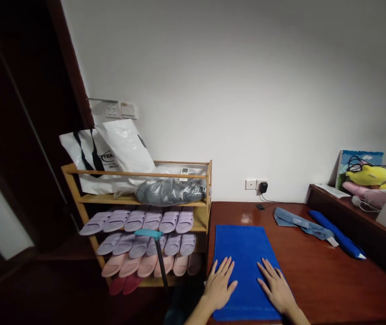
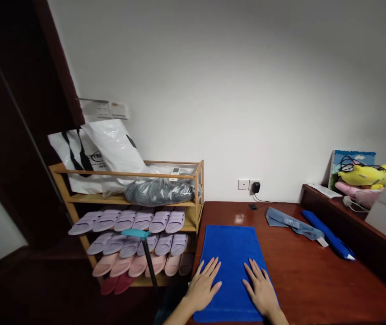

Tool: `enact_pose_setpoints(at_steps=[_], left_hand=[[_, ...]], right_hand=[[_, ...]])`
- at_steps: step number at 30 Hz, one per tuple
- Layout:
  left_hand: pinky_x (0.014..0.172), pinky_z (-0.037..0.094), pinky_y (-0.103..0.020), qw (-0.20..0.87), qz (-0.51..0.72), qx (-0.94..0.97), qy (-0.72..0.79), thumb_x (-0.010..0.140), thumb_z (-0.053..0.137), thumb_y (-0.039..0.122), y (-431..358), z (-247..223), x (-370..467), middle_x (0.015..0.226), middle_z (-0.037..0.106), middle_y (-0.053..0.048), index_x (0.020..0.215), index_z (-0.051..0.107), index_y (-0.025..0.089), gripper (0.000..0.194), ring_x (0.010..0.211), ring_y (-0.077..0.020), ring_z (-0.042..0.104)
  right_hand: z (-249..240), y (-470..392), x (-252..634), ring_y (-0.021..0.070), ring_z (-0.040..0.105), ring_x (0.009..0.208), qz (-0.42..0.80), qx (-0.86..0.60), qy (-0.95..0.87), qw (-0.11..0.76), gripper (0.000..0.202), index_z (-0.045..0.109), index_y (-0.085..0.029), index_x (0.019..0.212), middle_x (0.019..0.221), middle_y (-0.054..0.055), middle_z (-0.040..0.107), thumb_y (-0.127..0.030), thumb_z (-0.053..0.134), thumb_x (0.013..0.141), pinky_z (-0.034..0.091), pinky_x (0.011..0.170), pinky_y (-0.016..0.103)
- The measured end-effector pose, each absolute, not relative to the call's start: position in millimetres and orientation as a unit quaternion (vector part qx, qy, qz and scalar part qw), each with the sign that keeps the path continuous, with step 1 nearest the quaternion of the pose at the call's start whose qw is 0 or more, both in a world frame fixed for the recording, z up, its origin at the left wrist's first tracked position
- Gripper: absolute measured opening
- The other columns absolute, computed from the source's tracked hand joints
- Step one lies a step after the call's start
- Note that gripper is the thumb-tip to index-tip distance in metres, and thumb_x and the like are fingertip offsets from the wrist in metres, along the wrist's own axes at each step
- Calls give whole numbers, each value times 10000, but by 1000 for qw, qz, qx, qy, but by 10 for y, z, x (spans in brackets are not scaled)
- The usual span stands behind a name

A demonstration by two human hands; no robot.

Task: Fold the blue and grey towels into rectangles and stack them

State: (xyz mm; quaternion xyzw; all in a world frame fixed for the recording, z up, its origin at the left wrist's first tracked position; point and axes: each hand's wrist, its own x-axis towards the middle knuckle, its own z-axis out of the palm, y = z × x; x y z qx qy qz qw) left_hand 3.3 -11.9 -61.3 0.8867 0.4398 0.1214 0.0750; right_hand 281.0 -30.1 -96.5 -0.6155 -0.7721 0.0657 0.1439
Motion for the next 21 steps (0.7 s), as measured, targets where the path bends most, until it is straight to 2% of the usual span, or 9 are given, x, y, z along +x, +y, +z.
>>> enact_pose_setpoints(at_steps=[6, 10, 15, 21], left_hand=[[1123, 238, -513, 59, 128, 880, 454, 951, 247, 473, -366, -699, -71, 1519, 153, -16, 1445, 30, 306, 565, 1384, -231, 170], [1123, 261, -495, 43, 140, 885, 441, 940, 329, 419, -520, -764, 102, 1518, 111, -8, 1441, -45, 293, 638, 1380, -245, 180], [1102, 245, -561, 89, 135, 896, 414, 904, 306, 571, -553, -834, 215, 1513, 77, -26, 1431, -77, 305, 703, 1382, -281, 161], [1129, 166, -556, 113, 137, 885, 430, 903, 243, 600, -283, -698, 141, 1521, 105, -11, 1442, 29, 318, 645, 1392, -252, 127]], right_hand=[[-987, -531, 3147, 213, 201, 1375, 72, -637, -754, 143, 563, 241, -374, 1412, 1504, -20, 222, -588, 278, 893, 228, 1111, 473], [-956, -597, 3062, 222, 169, 1384, 54, -637, -752, 159, 581, 209, -369, 1421, 1514, -20, 187, -585, 294, 889, 212, 1114, 482], [-1059, -627, 2822, 235, 172, 1382, 62, -625, -763, 153, 584, 199, -383, 1418, 1510, -23, 192, -596, 301, 883, 243, 1100, 486], [-1053, -314, 2763, 228, 206, 1373, 16, -626, -766, 147, 578, 228, -361, 1415, 1499, -6, 234, -593, 280, 889, 272, 1088, 485]])
